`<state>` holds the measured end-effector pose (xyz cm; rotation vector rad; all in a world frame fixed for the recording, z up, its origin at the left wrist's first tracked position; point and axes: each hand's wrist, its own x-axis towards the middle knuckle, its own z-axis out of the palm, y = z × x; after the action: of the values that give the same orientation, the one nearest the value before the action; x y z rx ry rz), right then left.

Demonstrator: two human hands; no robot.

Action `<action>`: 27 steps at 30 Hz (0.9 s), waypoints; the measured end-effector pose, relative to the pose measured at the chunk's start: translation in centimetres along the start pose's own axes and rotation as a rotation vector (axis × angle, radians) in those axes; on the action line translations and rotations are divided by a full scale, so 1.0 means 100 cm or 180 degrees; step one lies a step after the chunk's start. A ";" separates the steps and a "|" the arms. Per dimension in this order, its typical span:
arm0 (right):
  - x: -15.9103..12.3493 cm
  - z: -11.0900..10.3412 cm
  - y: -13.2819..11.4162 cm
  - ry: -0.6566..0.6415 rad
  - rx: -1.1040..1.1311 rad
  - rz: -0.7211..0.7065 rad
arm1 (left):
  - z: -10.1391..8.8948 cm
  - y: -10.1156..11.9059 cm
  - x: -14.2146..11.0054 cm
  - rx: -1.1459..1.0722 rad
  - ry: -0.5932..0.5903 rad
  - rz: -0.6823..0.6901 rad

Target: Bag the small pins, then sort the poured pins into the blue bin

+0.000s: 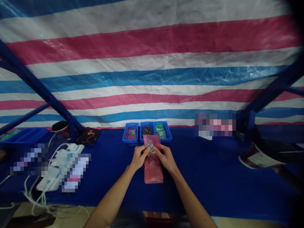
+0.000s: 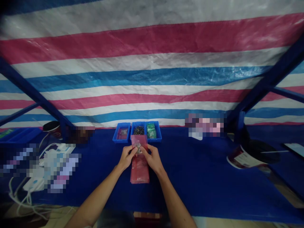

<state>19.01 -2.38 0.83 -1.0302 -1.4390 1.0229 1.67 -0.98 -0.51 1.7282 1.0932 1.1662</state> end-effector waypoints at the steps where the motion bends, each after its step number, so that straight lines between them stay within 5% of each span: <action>1: 0.000 0.000 0.000 0.0018 -0.0010 -0.0006 | 0.000 0.001 0.000 -0.0016 -0.0002 -0.0005; 12: 0.002 -0.004 -0.001 0.0194 0.0026 0.0046 | -0.004 -0.001 0.007 -0.0080 0.0819 -0.0064; 18: 0.004 -0.008 0.000 0.0669 0.0239 0.0122 | -0.070 -0.003 0.043 0.0080 0.1939 0.0038; 22: 0.004 -0.008 0.003 0.0790 0.0263 0.0156 | -0.114 -0.010 0.064 0.0899 0.1686 -0.0094; 27: 0.004 -0.010 0.004 0.0860 0.0161 0.0181 | -0.118 -0.020 0.070 0.2416 0.0621 -0.0349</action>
<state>20.00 -1.79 0.65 -1.1310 -1.1645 0.9165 -8.48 7.75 3.11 2.0882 1.8988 0.9162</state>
